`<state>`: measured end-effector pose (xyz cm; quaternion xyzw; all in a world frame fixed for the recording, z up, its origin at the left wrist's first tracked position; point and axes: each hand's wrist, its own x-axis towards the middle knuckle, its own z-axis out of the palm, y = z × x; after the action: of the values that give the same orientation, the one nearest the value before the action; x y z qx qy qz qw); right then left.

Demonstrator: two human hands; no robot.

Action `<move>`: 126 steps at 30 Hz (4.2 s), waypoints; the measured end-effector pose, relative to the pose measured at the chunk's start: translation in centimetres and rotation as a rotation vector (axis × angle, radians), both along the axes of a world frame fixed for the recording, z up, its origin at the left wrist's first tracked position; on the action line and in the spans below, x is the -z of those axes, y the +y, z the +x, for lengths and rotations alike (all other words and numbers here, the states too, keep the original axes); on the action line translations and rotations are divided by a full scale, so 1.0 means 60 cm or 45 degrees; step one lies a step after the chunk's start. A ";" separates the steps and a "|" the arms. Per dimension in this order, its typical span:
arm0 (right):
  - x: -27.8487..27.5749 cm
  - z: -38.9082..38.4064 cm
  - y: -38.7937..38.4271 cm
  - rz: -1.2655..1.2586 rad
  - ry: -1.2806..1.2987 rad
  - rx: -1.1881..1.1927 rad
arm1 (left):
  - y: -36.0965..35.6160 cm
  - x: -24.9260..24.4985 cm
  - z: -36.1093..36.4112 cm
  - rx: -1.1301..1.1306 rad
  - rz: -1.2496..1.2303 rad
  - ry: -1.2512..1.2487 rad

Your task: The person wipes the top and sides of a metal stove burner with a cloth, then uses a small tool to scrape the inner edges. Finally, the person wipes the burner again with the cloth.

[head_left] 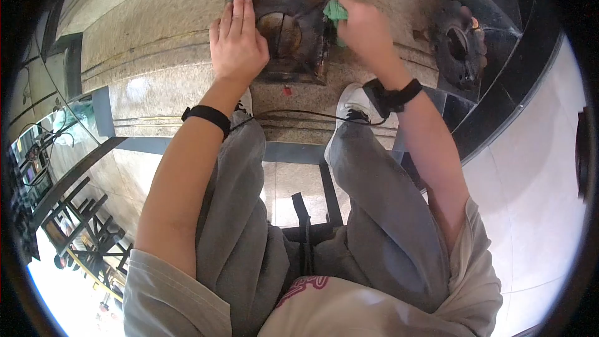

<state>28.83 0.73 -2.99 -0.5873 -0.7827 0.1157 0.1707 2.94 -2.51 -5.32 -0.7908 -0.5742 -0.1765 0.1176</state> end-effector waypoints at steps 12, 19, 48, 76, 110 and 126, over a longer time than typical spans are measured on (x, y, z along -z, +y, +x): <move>0.030 0.014 -0.134 -0.336 0.268 0.005 | -0.001 -0.002 0.000 0.001 -0.005 -0.003; 0.036 0.021 -0.124 -0.310 0.217 -0.108 | 0.001 -0.001 -0.001 -0.004 0.003 0.017; 0.011 0.011 -0.111 -0.257 0.181 -0.099 | 0.000 -0.003 0.000 -0.002 -0.014 0.005; -0.021 -0.033 -0.063 -0.275 -0.003 0.052 | 0.001 -0.003 0.000 0.006 0.026 0.014; 0.021 0.101 -0.069 -0.741 2.021 0.268 | 0.002 0.002 -0.001 -0.004 -0.010 -0.017; 0.021 0.091 -0.078 -0.933 2.373 0.596 | 0.001 0.000 -0.001 -0.005 0.001 -0.001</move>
<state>34.26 -3.92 -4.25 -0.4180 -0.1218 0.7212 0.5389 2.87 -2.48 -5.34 -0.7896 -0.5757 -0.1768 0.1178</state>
